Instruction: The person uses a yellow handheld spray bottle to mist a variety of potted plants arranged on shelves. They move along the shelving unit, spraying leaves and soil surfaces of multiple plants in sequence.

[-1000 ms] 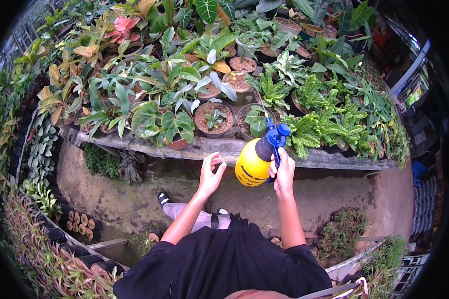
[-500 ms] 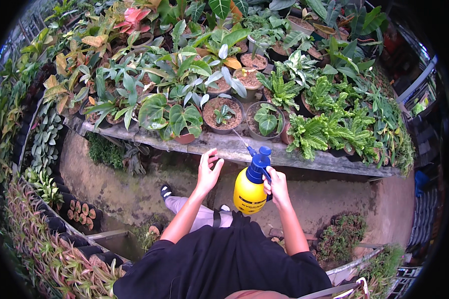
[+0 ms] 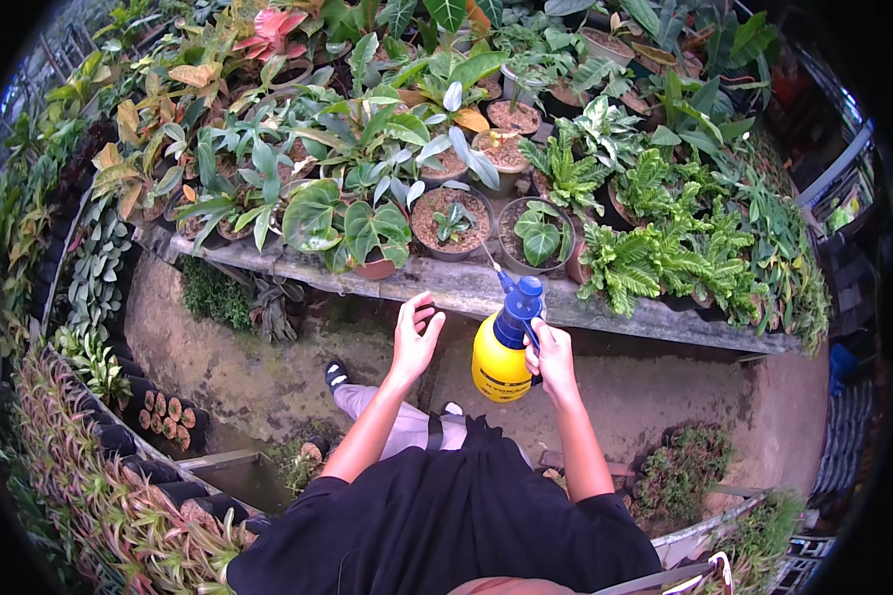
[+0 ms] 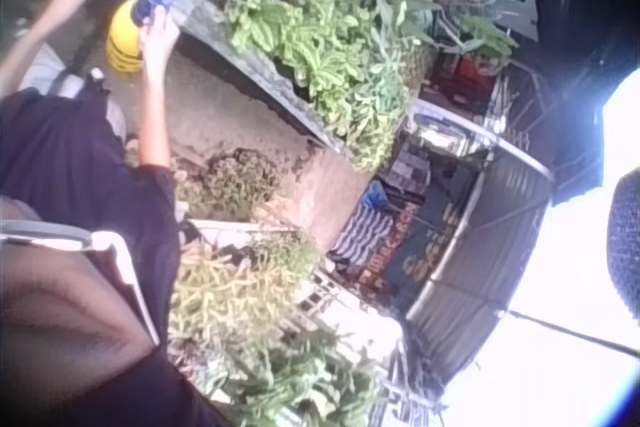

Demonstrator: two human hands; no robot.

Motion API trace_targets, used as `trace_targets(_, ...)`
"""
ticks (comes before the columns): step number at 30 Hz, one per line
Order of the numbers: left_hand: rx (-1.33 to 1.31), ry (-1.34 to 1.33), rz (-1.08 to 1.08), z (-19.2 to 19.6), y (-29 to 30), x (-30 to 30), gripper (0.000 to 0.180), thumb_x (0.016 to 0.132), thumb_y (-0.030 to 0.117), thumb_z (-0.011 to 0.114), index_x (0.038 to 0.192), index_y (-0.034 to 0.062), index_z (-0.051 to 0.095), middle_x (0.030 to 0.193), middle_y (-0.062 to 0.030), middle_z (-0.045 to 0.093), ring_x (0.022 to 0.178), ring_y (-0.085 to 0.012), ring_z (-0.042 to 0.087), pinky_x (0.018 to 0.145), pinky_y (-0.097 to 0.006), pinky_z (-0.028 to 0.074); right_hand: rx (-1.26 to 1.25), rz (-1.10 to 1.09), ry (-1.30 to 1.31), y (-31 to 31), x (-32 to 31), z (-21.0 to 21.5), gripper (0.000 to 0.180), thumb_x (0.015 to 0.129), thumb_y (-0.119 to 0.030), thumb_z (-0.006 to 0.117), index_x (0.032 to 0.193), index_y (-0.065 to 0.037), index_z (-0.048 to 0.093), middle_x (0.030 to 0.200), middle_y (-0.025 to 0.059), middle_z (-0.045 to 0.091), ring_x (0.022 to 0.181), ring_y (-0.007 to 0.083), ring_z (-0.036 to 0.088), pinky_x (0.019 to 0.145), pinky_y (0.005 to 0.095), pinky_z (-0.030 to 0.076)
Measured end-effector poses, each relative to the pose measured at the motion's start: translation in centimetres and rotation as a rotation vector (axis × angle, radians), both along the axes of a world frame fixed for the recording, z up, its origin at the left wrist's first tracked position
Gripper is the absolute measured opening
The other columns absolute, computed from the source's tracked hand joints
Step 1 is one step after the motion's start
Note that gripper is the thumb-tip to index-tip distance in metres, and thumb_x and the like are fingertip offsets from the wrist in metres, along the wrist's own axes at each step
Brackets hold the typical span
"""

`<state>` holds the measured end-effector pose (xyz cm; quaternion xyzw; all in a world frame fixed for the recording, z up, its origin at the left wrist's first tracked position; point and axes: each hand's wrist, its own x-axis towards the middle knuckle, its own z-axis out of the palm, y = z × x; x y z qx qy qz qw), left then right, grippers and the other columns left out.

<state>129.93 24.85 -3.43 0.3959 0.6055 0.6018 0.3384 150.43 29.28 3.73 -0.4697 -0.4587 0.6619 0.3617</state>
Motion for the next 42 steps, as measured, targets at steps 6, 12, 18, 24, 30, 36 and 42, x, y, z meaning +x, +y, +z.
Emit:
trace_targets(6,0.003,-0.008,-0.009,-0.1,0.2,0.1,0.043,0.077,0.016,0.058,0.115,0.0053,0.041,0.112,-0.0088,0.045,0.098,-0.0188,0.049,0.083,-0.032,0.039,-0.035,0.075,-0.016,-0.7,-0.7,-0.5,0.036,0.085,-0.03,0.045,0.061,-0.002,0.047,0.039,0.0004,0.038,0.03,0.0068,0.033,0.031,0.021,0.024)
trace_targets(12,0.0,-0.024,-0.017,-0.5,0.2,0.1,0.043,0.077,0.017,0.058,0.115,0.0059,0.041,0.112,-0.0085,0.045,0.097,-0.0186,0.049,0.083,-0.032,0.039,-0.011,0.06,-0.071,-1.4,0.3,-1.0,0.036,0.086,-0.028,0.041,0.061,-0.003,0.046,0.039,0.0002,0.037,0.029,0.0075,0.03,0.03,0.0214,0.024)
trace_targets(18,-0.02,-0.017,-0.074,-0.6,0.5,0.8,0.042,0.079,0.012,0.056,0.115,0.003,0.039,0.114,-0.0108,0.043,0.099,-0.0188,0.048,0.084,-0.031,0.04,-0.046,-0.179,-0.022,-1.9,3.8,-1.4,0.037,0.086,-0.029,0.042,0.061,-0.002,0.046,0.039,0.0007,0.037,0.028,0.0081,0.031,0.03,0.0217,0.024)
trace_targets(24,-0.042,0.004,-0.132,-0.4,0.8,1.9,0.041,0.079,0.01,0.055,0.116,0.0012,0.038,0.116,-0.0125,0.042,0.101,-0.0195,0.047,0.084,-0.03,0.041,-0.015,-0.408,-0.017,-2.6,6.7,-2.3,0.035,0.086,-0.028,0.043,0.062,-0.002,0.046,0.039,0.0008,0.037,0.029,0.0081,0.032,0.03,0.0216,0.024)
trace_targets(30,-0.055,0.023,-0.186,-0.5,1.3,2.5,0.042,0.079,0.011,0.055,0.116,0.0013,0.038,0.116,-0.0125,0.042,0.101,-0.0198,0.046,0.084,-0.031,0.041,-0.008,-0.361,-0.076,-2.6,8.5,-2.8,0.036,0.085,-0.028,0.044,0.061,-0.002,0.047,0.038,0.0011,0.038,0.028,0.0077,0.032,0.029,0.0212,0.023)
trace_targets(36,-0.07,0.032,-0.245,-0.4,2.0,3.4,0.042,0.08,0.012,0.055,0.117,0.001,0.037,0.116,-0.0128,0.042,0.102,-0.0201,0.046,0.085,-0.031,0.041,-0.033,-0.285,-0.092,-2.8,8.4,-3.6,0.036,0.085,-0.029,0.043,0.061,-0.003,0.047,0.038,0.0006,0.038,0.028,0.0075,0.031,0.029,0.0216,0.024)
trace_targets(42,-0.091,0.034,-0.278,-0.9,2.3,3.7,0.043,0.08,0.012,0.054,0.117,0.0004,0.036,0.117,-0.0129,0.042,0.102,-0.0197,0.045,0.085,-0.031,0.041,-0.034,-0.377,-0.028,-3.0,8.2,-3.4,0.036,0.085,-0.029,0.044,0.06,-0.003,0.047,0.038,0.0007,0.038,0.028,0.0072,0.031,0.029,0.0215,0.024)
